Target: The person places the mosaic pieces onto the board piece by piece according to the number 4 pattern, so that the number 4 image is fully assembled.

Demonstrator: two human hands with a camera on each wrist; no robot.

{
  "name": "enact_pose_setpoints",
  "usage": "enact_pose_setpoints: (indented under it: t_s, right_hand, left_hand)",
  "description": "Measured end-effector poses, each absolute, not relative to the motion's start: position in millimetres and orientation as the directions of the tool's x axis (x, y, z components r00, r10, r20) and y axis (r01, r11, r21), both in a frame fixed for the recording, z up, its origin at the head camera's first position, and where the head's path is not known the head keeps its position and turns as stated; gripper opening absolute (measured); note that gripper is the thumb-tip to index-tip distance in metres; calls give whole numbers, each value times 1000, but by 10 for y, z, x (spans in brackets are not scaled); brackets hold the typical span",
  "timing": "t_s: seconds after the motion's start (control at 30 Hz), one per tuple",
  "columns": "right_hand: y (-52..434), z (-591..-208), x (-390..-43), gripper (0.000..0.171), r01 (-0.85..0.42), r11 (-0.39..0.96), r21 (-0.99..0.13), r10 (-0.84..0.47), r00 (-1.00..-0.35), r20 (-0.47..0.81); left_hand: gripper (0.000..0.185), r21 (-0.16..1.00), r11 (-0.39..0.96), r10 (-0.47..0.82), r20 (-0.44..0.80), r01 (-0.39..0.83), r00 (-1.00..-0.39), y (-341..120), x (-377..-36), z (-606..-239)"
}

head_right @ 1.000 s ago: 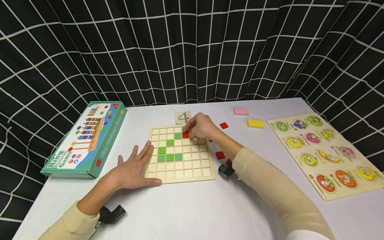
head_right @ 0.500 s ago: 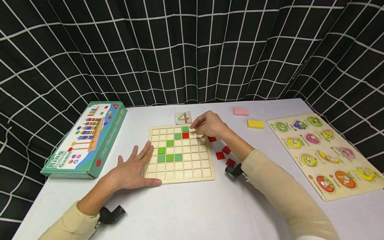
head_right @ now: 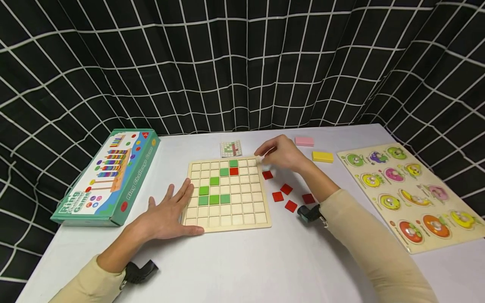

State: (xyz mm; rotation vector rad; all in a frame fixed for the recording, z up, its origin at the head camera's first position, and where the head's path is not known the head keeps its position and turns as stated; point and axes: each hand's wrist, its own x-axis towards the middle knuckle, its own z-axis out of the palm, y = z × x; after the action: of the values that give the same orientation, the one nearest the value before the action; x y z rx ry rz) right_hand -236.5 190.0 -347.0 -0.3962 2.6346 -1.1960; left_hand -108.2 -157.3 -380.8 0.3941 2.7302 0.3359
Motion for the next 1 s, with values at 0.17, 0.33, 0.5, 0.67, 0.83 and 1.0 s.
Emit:
enact_pose_setpoints:
  t_s: [0.17, 0.33, 0.5, 0.67, 0.83, 1.0]
  right_hand:
    - [2041, -3473, -2385, 28, -126, 643, -755, -301, -949, -98]
    - [2163, -3505, -2419, 29, -114, 638, -762, -290, -952, -100]
    - [2266, -3555, -2465, 30, -106, 668, -736, -265, -959, -103]
    - [2329, -3585, -2503, 32, -102, 674, -731, -266, -958, -111]
    - [2379, -3627, -2548, 35, -73, 694, -716, -245, -959, -140]
    - [2405, -3670, -2593, 34, -58, 708, -703, -236, -959, -159]
  left_hand:
    - [128, 285, 932, 310, -318, 222, -896, -1575, -1077, -3804]
    - [127, 288, 931, 313, -317, 224, -895, -1575, -1073, -3793]
    - [127, 299, 927, 318, -312, 225, -895, -1573, -1061, -3776]
    - [127, 293, 929, 317, -311, 227, -896, -1575, -1062, -3783]
    - [128, 297, 927, 319, -307, 228, -897, -1578, -1074, -3800]
    - [128, 301, 927, 318, -307, 226, -897, -1582, -1084, -3810]
